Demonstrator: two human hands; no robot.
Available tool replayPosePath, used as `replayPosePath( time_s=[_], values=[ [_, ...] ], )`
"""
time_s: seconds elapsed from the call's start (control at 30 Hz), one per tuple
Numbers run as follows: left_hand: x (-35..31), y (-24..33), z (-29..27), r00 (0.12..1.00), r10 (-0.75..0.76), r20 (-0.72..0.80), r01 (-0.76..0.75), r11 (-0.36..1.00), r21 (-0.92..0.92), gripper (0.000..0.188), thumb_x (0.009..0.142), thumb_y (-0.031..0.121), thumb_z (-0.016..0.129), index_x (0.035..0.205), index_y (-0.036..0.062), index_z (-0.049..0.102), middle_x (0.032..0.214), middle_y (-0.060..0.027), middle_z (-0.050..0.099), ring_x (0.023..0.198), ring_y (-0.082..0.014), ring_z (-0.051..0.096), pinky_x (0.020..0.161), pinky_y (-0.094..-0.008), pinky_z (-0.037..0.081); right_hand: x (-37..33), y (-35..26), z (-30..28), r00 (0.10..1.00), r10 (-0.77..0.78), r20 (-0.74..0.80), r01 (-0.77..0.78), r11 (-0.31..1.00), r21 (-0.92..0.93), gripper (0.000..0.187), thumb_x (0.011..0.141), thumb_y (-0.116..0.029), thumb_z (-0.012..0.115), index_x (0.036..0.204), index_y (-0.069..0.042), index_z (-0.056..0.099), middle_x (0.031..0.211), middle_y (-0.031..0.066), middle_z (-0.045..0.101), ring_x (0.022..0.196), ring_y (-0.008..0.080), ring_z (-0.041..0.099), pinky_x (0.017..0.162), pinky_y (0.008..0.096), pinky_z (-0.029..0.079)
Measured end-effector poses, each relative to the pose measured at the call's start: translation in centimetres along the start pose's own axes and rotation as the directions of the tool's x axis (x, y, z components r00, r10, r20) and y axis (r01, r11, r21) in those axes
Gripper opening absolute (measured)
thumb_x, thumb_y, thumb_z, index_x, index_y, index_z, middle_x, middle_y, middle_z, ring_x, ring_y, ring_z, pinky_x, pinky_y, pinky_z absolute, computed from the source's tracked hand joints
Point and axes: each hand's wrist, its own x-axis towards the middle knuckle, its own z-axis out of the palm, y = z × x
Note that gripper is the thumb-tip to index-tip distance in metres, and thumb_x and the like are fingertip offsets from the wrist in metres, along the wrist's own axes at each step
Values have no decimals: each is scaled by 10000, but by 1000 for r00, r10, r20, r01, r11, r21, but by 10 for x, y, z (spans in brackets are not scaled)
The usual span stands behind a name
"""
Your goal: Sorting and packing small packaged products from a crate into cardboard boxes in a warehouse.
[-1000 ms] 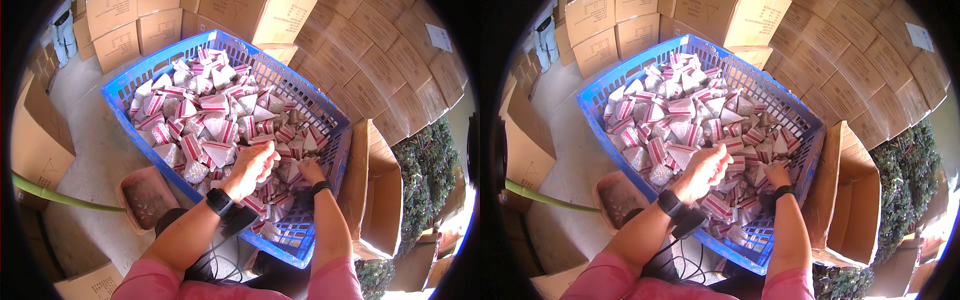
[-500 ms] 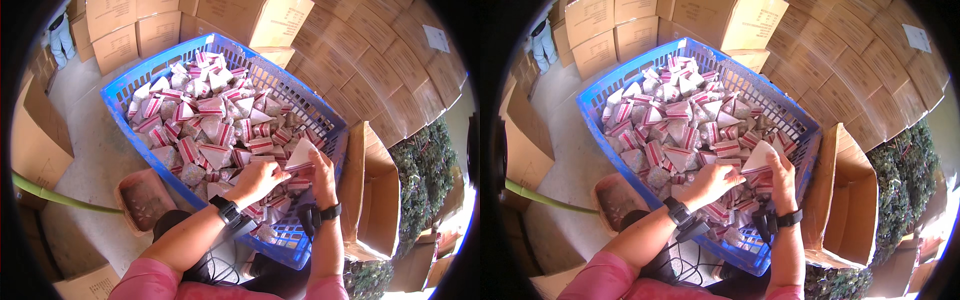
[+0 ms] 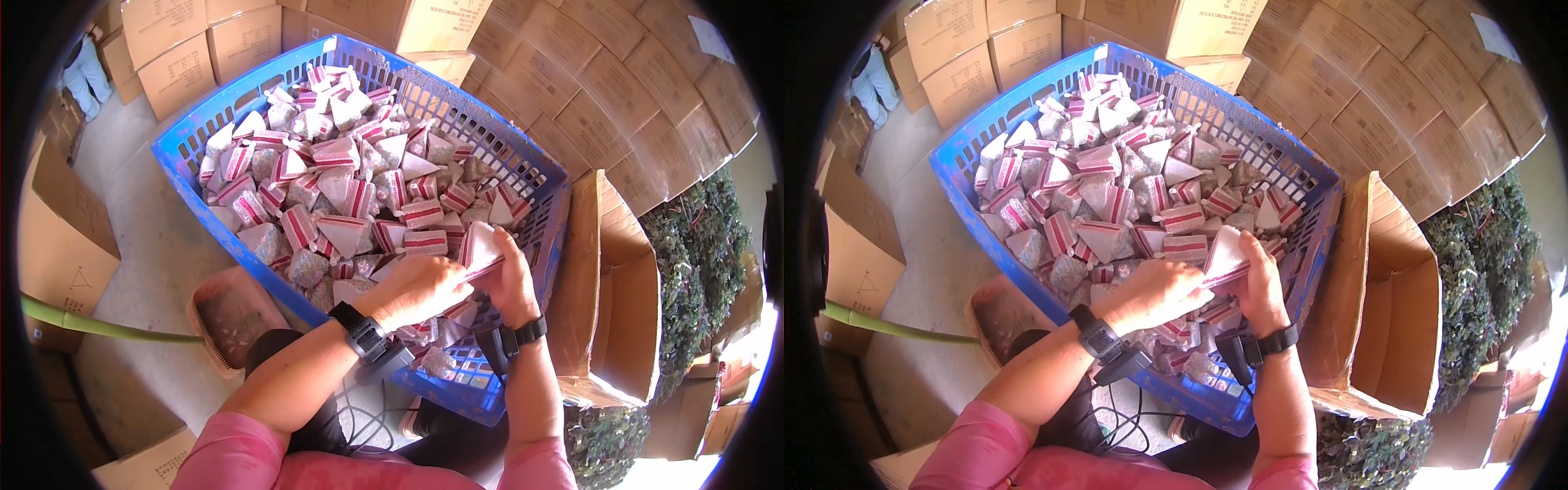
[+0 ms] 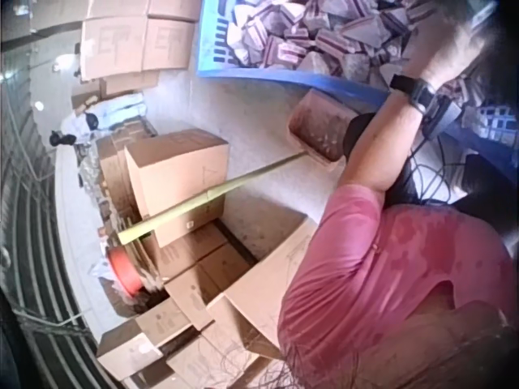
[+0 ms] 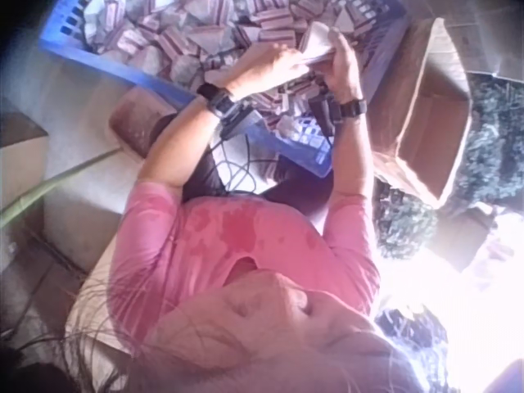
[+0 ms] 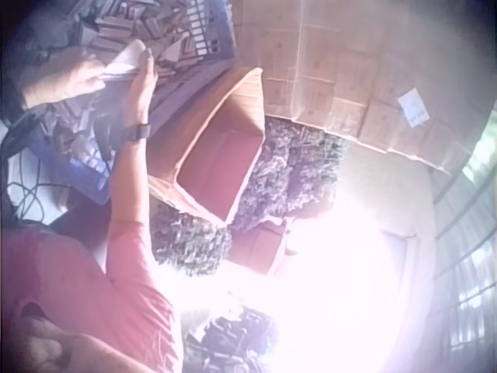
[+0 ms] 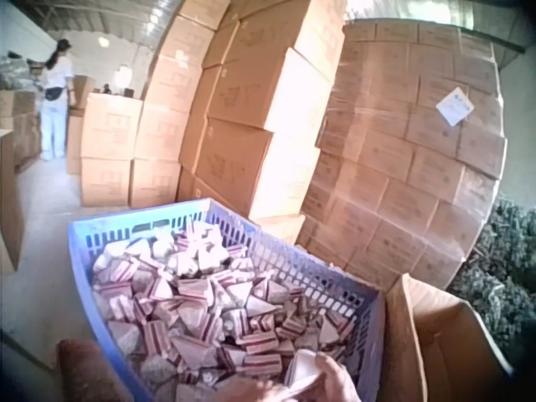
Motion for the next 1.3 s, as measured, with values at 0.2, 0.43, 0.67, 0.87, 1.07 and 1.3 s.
replayPosePath(
  time_s=[0.2,0.43,0.67,0.87,1.07,1.3],
  values=[
    [-2,-9,3,992,-29,125,40,995,-89,198,799,197,548,745,7,556,663,-132,581,609,-256,589,554,-349,453,15,22,-10,993,93,79,-109,964,244,307,803,-323,491,950,-59,543,799,68,591,679,204,589,491,344,488],
    [6,-6,-12,959,-274,71,229,604,-763,271,876,251,497,806,5,585,614,6,538,509,-37,437,445,-182,356,17,16,-21,951,80,298,-194,906,376,405,729,-321,553,1033,-57,515,990,125,568,905,311,551,756,469,446],
    [0,-11,-32,861,-503,77,225,242,-944,208,872,230,494,828,44,578,642,-7,538,467,-27,412,402,-153,288,33,37,-26,945,209,251,-260,946,193,335,716,-184,467,985,7,527,914,150,582,844,294,573,730,403,460],
    [-1,-15,-28,852,-520,53,208,244,-947,216,875,224,485,913,35,583,664,-9,540,477,-19,395,408,-150,283,49,98,-5,921,282,270,254,91,-963,358,737,-330,553,1011,-100,549,820,78,621,754,239,606,656,368,471],
    [0,-18,-29,831,-549,96,326,339,-883,257,886,262,471,872,35,593,610,14,511,477,-12,377,411,-152,284,9,120,45,923,366,116,313,-539,-782,372,661,-396,637,907,-117,638,877,73,633,776,277,613,583,474,453],
    [0,-18,-27,847,-524,89,349,422,-837,230,867,246,504,821,40,595,604,31,503,491,-4,382,421,-149,280,7,144,45,956,253,149,273,-578,-769,206,722,-212,568,852,-72,645,860,85,636,785,277,617,586,473,472]
  ],
)
